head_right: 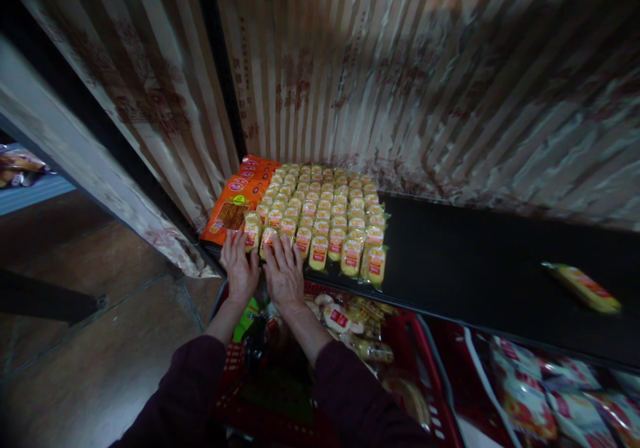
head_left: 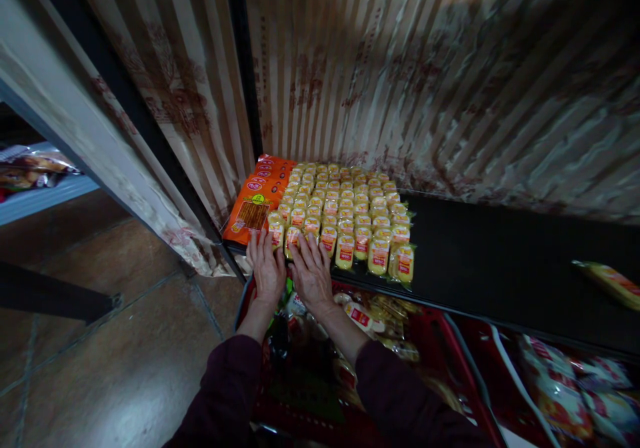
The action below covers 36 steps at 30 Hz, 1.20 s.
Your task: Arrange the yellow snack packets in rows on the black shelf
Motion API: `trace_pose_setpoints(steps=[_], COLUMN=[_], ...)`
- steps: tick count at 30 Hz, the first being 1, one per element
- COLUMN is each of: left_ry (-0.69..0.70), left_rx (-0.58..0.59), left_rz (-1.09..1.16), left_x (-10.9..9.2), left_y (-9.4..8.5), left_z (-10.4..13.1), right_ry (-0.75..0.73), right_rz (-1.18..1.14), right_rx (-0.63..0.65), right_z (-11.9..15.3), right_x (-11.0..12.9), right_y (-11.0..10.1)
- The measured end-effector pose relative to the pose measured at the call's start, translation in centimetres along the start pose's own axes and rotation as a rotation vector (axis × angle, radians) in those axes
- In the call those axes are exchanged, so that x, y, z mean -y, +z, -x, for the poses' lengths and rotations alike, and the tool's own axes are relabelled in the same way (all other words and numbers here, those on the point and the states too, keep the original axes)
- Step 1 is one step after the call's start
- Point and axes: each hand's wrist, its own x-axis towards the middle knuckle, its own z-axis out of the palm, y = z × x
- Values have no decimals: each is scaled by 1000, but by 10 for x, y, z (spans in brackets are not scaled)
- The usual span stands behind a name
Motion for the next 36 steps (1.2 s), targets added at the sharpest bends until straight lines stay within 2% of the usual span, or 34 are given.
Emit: trace_pose_setpoints(steps=[12,16,23,31,36], left_ry=[-40,-98,-117,-176,-171], left_rx=[68,68,66,2,35], left_rz=[19,56,56,78,29], left_x=[-3,-4,-2,-3,-2], left_y=[8,10,9,13,14], left_z=[-12,-14,-15,-12,-11], right_ry=[-35,-32,-33,-31,-36], right_rz=[19,18,22,41,45], right_rx=[-20,-19,-22,-6,-11], right_z=[2,1,0,0,0], right_x=[-5,-5,-3,-4,-4], right_y=[4,3,1,2,4])
